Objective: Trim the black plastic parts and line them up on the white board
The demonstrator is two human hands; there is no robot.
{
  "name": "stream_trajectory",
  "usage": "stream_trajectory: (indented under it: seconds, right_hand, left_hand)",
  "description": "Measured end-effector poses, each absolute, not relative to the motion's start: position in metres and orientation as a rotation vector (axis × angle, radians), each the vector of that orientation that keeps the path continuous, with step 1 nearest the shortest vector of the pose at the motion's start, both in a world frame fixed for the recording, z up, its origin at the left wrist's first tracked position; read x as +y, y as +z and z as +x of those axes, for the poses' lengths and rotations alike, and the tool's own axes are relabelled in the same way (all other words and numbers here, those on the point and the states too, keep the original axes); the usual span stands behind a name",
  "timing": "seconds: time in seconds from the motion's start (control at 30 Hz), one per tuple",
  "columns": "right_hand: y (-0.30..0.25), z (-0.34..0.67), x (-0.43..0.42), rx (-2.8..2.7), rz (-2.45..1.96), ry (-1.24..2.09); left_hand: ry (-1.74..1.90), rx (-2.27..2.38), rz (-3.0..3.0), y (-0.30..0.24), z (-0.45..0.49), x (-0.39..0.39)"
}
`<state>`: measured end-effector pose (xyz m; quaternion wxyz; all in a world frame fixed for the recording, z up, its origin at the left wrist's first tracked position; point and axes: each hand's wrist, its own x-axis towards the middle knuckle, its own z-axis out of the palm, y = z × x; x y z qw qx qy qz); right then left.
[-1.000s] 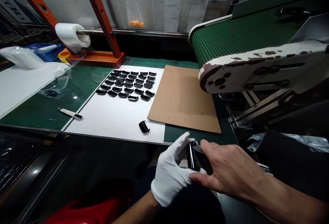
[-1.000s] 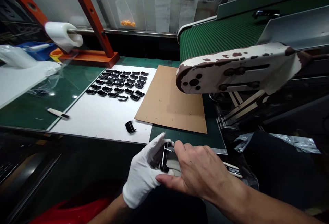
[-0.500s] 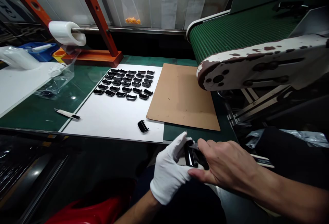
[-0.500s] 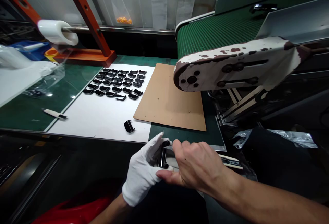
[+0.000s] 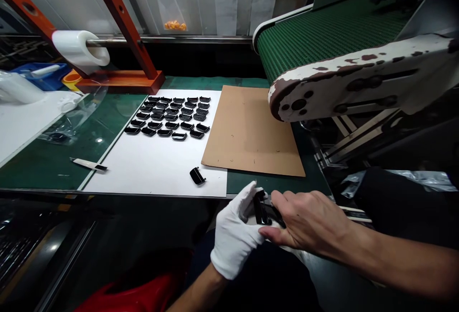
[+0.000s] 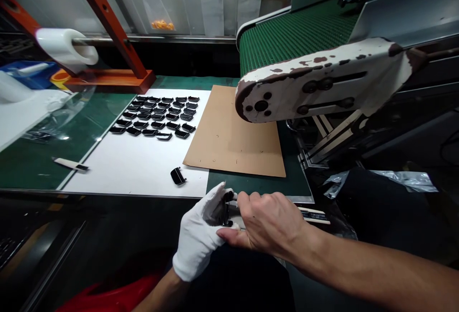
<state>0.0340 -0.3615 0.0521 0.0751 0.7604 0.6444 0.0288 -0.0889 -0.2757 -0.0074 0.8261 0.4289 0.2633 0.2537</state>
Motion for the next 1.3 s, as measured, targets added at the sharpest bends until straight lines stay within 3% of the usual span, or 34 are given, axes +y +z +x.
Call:
stream_trajectory:
  seconds: [0.8,1.0,1.17,1.3]
  right_hand:
    - [0.044,0.031,-0.360,2.146,2.302,0.173]
    - [0.046,0.031,-0.357,2.221,2.327,0.439]
    - [0.048,0.032,-0.359,2.226,2.418,0.682]
    - [0.046,0.030,-0.360,2.268,2.480,0.625]
  left_hand:
    - [0.558,0.612,0.874,-0.005,-0.089,-0.274]
    - [0.604,0.540,0.858,-0.006,-0.089,-0.272]
    - [0.681,0.504,1.121,-0.003,-0.097,-0.267]
    - [0.742,0.528,1.525,0.006,-0.105,-0.259]
